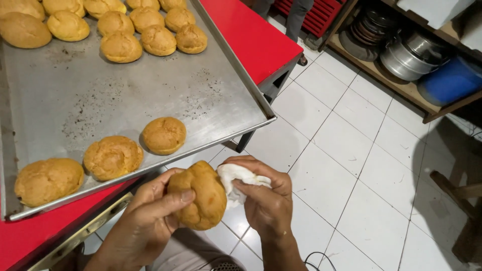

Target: A person in a bakery environment is cleaning the bottom of baked pastries one by one using a white cloth and then arranging them neatly on a large metal baking tray.

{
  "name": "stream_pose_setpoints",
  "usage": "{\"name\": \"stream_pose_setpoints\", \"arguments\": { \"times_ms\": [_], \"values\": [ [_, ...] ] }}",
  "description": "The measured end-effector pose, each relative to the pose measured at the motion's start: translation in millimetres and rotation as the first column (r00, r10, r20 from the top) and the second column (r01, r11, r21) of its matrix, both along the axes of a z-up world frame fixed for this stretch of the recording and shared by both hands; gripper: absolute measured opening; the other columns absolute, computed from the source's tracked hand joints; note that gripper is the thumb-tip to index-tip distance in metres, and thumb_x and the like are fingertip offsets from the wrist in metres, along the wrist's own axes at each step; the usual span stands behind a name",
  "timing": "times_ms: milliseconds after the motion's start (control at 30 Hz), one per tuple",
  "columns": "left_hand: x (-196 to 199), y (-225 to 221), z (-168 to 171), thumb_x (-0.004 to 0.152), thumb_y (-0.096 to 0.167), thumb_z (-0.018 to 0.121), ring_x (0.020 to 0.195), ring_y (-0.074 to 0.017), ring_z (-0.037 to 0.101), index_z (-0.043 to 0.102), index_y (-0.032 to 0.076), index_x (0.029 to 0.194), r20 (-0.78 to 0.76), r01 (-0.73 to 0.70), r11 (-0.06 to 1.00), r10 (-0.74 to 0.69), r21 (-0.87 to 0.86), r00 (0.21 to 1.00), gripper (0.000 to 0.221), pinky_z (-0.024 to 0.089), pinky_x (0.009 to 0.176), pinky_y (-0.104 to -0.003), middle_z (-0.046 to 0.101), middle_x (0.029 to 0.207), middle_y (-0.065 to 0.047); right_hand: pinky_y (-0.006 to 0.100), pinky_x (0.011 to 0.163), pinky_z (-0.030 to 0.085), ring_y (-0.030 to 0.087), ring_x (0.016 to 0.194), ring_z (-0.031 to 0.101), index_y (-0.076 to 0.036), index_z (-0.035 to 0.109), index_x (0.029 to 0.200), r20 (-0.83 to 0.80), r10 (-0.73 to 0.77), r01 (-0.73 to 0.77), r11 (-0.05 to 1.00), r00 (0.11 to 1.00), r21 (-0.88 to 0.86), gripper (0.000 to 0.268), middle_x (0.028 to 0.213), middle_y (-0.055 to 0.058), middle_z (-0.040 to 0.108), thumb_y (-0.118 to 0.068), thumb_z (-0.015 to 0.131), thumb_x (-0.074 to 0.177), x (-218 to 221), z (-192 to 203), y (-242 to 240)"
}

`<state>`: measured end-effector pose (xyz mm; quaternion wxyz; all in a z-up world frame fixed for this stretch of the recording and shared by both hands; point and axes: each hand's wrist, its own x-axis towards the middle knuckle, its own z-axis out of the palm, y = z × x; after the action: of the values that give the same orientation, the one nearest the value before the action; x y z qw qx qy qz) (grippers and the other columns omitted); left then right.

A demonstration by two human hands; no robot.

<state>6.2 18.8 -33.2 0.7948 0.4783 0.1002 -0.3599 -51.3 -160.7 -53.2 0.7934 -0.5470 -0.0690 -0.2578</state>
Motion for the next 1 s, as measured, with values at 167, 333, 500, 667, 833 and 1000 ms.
{"name": "stream_pose_setpoints", "arguments": {
  "times_ms": [167, 333, 500, 667, 833, 1000],
  "values": [
    [0.3, -10.5, 18.9, 0.091, -0.005, 0.050, 0.109, -0.0320, 0.061, 0.058, -0.004, 0.133, -0.068, -0.172, 0.979, 0.165, -0.106, 0.984, 0.042, 0.047, 0.090, -0.047, 0.064, 0.120, -0.021, 0.042, 0.088, 0.052, 0.041, 0.102, 0.066, 0.016, 0.071, 0.106, 0.080, -0.154, 0.159, 0.986, 0.985, -0.054, 0.030, 0.103, 0.031, 0.070, 0.007, 0.066, 0.078, -4.9, -1.3, -2.6],
    [6.4, -20.6, 16.8, 0.090, -0.001, 0.052, 0.113, -0.0348, 0.061, 0.060, -0.005, 0.132, -0.127, -0.290, 0.953, 0.279, -0.083, 0.952, 0.042, 0.048, 0.088, -0.052, 0.066, 0.126, -0.022, 0.029, 0.083, 0.065, 0.033, 0.104, 0.073, -0.007, 0.065, 0.127, 0.377, -0.295, 0.478, 0.571, 0.878, -0.667, 0.040, 0.118, 0.025, 0.068, 0.011, 0.067, 0.091, -10.9, -5.5, 9.9],
    [53.6, -25.3, 59.0, 0.087, 0.006, 0.062, 0.103, -0.0306, 0.067, 0.060, 0.002, 0.127, 0.121, -0.299, 0.953, 0.290, 0.057, 0.949, 0.041, 0.053, 0.087, -0.044, 0.070, 0.117, -0.018, 0.034, 0.084, 0.065, 0.031, 0.099, 0.073, -0.001, 0.073, 0.114, 0.219, -0.282, 0.356, 0.762, 0.934, -0.541, 0.028, 0.112, 0.022, 0.070, 0.005, 0.064, 0.088, -18.4, -13.0, -2.3],
    [149.9, -59.0, 25.4, 0.073, 0.015, 0.084, 0.078, -0.0175, 0.068, 0.064, 0.011, 0.108, 0.452, -0.196, 0.952, 0.071, 0.235, 0.889, 0.040, 0.054, 0.063, -0.033, 0.069, 0.090, -0.007, 0.039, 0.086, 0.054, 0.037, 0.101, 0.067, 0.015, 0.072, 0.105, 0.111, -0.274, 0.294, 0.922, 0.955, -0.254, 0.025, 0.105, 0.029, 0.068, 0.006, 0.065, 0.083, -9.0, -37.6, -26.8],
    [187.3, -86.2, -2.3, 0.074, 0.029, 0.085, 0.077, -0.0180, 0.067, 0.062, 0.010, 0.090, 0.465, 0.121, 0.711, -0.569, 0.693, 0.678, 0.034, 0.052, 0.066, -0.034, 0.069, 0.083, -0.006, 0.041, 0.081, 0.057, 0.038, 0.095, 0.071, 0.012, 0.073, 0.109, 0.083, -0.251, 0.265, 0.909, 0.964, -0.322, 0.028, 0.102, 0.029, 0.071, 0.007, 0.062, 0.084, -12.3, -38.4, -35.2],
    [202.5, -83.1, 24.4, 0.071, 0.050, 0.069, 0.112, -0.0231, 0.065, 0.068, 0.025, 0.119, 0.314, -0.005, 0.336, -0.875, 0.942, 0.369, 0.054, 0.048, 0.093, -0.037, 0.072, 0.120, -0.002, 0.043, 0.085, 0.056, 0.040, 0.101, 0.067, 0.016, 0.073, 0.106, -0.003, -0.251, 0.246, 0.952, 0.968, -0.183, 0.027, 0.106, 0.030, 0.069, 0.010, 0.064, 0.082, -4.2, -63.5, -53.7]
  ]
}}
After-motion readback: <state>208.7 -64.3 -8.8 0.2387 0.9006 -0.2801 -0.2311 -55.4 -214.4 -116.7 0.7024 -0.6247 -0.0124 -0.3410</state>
